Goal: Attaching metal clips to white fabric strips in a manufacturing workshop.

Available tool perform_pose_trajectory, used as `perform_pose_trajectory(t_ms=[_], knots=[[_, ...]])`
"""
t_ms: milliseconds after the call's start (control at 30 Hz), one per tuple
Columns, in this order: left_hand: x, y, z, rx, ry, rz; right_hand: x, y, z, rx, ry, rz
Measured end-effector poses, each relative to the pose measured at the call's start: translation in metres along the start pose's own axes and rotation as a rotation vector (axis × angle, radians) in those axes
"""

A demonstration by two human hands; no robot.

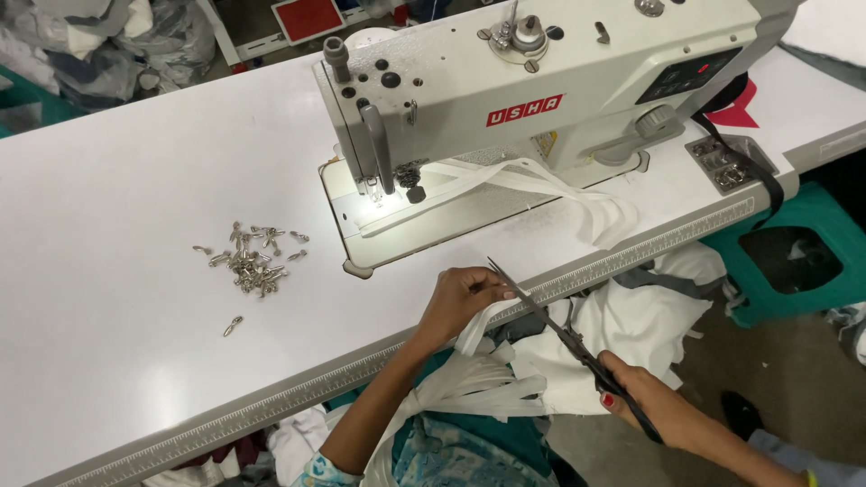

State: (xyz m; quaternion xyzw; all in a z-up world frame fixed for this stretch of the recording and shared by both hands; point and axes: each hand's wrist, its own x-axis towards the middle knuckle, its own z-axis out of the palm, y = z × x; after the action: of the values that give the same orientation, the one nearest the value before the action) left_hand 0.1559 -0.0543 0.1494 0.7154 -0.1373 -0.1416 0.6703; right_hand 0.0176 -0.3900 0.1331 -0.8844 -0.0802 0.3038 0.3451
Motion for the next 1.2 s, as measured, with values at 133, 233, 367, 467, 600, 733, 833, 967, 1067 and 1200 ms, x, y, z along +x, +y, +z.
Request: perform_pose_trajectory(t_ms=[133,233,367,467,600,733,833,967,1067,1200], knots=[[-0.001,-0.001,-0.001,-0.009,-0.069,-0.020,-0.006,-0.006,-0.004,0.067,-0.082,0.092],[-0.003,-0.001,0.002,-0.118,-0.107,0.016,-0.009,0.012,0.002,0.048,-0.123,0.129],[-0.003,-0.004,0.004,0.000,-0.070,-0.014,-0.007,0.021,0.011,0.092,0.035,-0.198],[-0.003,-0.012,0.005,0.031,-0.069,-0.030,-0.005,0.005,0.012,0.200,-0.055,0.037],[-0.003,-0.018,0.005,0.073,-0.094,-0.114,-0.007,-0.003,0.014,0.308,-0.080,0.133],[-0.009,-0.030,0.006,0.012,-0.092,-0.075,-0.007,0.007,0.019,0.348,-0.073,0.125],[-0.012,-0.029,0.005,0.071,-0.104,-0.058,-0.011,-0.014,0.011,0.256,-0.115,0.250],[-0.018,-0.029,0.011,0.074,-0.120,-0.115,-0.014,-0.016,0.013,0.111,-0.030,-0.035],[-0.021,-0.044,0.013,0.086,-0.107,-0.093,-0.012,-0.013,0.018,0.071,-0.021,-0.024],[-0.025,-0.054,0.014,0.059,-0.102,-0.031,-0.008,0.001,0.027,0.091,-0.042,0.108]])
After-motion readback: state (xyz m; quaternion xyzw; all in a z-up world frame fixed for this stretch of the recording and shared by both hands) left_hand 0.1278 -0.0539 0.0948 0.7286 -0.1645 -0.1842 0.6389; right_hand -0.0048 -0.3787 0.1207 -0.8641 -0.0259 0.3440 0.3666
